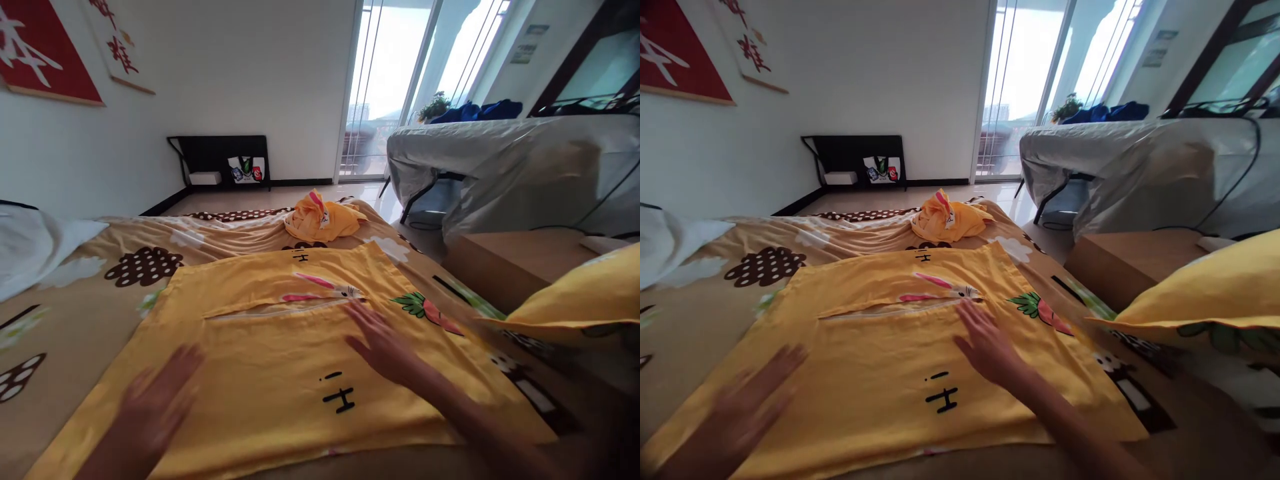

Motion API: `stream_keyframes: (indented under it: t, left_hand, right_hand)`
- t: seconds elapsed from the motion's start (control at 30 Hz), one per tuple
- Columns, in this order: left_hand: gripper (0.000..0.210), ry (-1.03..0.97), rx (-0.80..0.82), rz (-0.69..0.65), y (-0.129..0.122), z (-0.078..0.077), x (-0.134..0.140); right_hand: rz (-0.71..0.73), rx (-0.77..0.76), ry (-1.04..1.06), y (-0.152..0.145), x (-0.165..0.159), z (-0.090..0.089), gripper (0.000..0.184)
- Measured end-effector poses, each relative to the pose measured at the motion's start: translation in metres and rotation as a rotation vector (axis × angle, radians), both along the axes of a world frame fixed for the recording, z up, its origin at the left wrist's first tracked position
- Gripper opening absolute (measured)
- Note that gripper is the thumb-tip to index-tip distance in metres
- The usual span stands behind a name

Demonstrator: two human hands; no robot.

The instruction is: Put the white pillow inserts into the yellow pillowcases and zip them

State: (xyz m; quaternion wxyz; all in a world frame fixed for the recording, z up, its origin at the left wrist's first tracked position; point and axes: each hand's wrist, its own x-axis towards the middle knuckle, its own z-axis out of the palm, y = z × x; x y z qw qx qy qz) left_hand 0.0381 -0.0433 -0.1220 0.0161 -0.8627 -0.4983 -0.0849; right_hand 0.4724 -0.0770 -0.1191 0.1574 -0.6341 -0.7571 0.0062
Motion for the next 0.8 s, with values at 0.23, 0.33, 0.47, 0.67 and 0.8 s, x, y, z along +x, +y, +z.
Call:
stream_keyframes:
  t: [0.23,0.33,0.47,0.67,0.8]
  left_hand:
    - [0.053,0.056,-0.158,0.016,0.135,0.013,0.159]
    - [0.054,0.041,-0.132,0.03,0.178,-0.003,0.137]
    - [0.057,0.043,-0.033,0.09,0.223,-0.028,0.048]
    - [0.054,-0.011,-0.026,0.375,0.278,-0.048,-0.04]
    - [0.058,-0.004,0.016,0.553,0.271,-0.03,0.001]
  right_hand:
    - [0.227,-0.087,0.109,0.142,-0.088,0.007,0.047]
    - [0.243,-0.141,0.066,0.17,-0.063,-0.008,0.051]
    - [0.005,-0.272,-0.015,0.195,0.025,-0.022,0.065]
    - [-0.331,-0.215,-0.173,0.213,0.126,-0.036,0.062]
    - [-0.488,-0.155,-0.275,0.222,0.11,-0.026,0.055]
